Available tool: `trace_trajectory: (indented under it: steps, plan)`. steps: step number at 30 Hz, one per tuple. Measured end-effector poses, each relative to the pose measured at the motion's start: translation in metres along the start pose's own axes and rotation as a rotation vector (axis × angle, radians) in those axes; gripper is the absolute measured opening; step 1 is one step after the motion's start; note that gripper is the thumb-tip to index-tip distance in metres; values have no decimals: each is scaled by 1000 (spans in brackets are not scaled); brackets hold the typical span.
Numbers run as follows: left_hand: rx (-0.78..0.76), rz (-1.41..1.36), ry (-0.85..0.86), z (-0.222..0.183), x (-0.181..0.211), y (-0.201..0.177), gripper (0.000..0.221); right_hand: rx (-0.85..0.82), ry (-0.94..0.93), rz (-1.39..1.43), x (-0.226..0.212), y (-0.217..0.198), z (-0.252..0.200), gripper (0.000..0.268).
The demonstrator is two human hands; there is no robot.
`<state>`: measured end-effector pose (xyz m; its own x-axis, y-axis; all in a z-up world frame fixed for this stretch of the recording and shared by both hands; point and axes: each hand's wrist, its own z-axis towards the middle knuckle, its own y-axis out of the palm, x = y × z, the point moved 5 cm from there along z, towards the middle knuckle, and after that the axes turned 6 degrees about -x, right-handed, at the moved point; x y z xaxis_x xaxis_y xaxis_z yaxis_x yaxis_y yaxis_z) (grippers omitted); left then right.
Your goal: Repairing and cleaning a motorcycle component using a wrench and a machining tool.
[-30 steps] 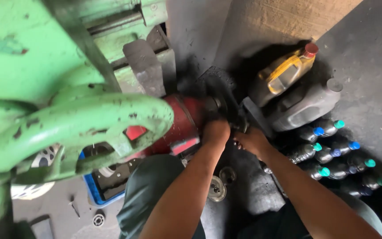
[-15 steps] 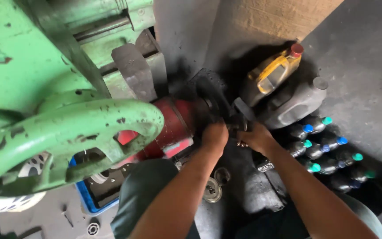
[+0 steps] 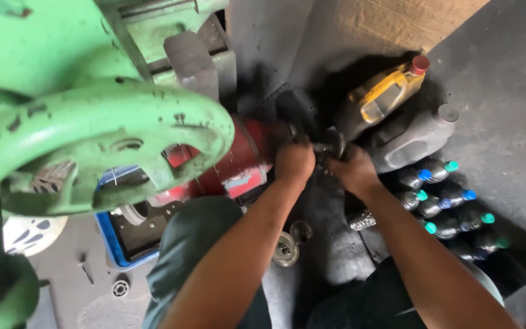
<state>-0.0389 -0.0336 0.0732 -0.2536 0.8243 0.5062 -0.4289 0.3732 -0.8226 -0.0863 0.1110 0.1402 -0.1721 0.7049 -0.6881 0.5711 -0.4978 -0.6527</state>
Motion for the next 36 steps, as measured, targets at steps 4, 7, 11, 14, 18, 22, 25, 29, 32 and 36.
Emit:
trace_trajectory:
  steps: [4,7,11,14,18,22,25,29,32,36]
  plan:
    - [105,-351,46,-24,58,-125,30,-12,-250,114,3,-41,-9,35]
    - [-194,-615,2,-25,66,-124,31,-210,-328,480,9,-49,-11,45]
    - [-166,-240,42,-14,26,9,38,-83,-249,32,28,-26,1,47]
    - [-267,-140,-205,-13,-15,61,34,-70,-69,-224,31,10,12,42]
    - [-359,-130,-278,-11,-35,71,29,-114,29,-155,34,40,20,28]
    - [-461,-101,-271,-15,-19,23,29,-137,20,123,36,57,16,20]
    - [-416,-158,-353,-12,-24,19,28,-131,44,184,37,62,17,21]
    - [-242,-140,-211,-5,-31,59,25,-99,-15,135,23,42,9,25]
    - [-66,-289,-224,-11,12,-20,30,-25,-177,-28,9,5,-2,33]
    - [-70,-772,216,-36,102,-199,24,36,-451,244,-20,-61,-39,31]
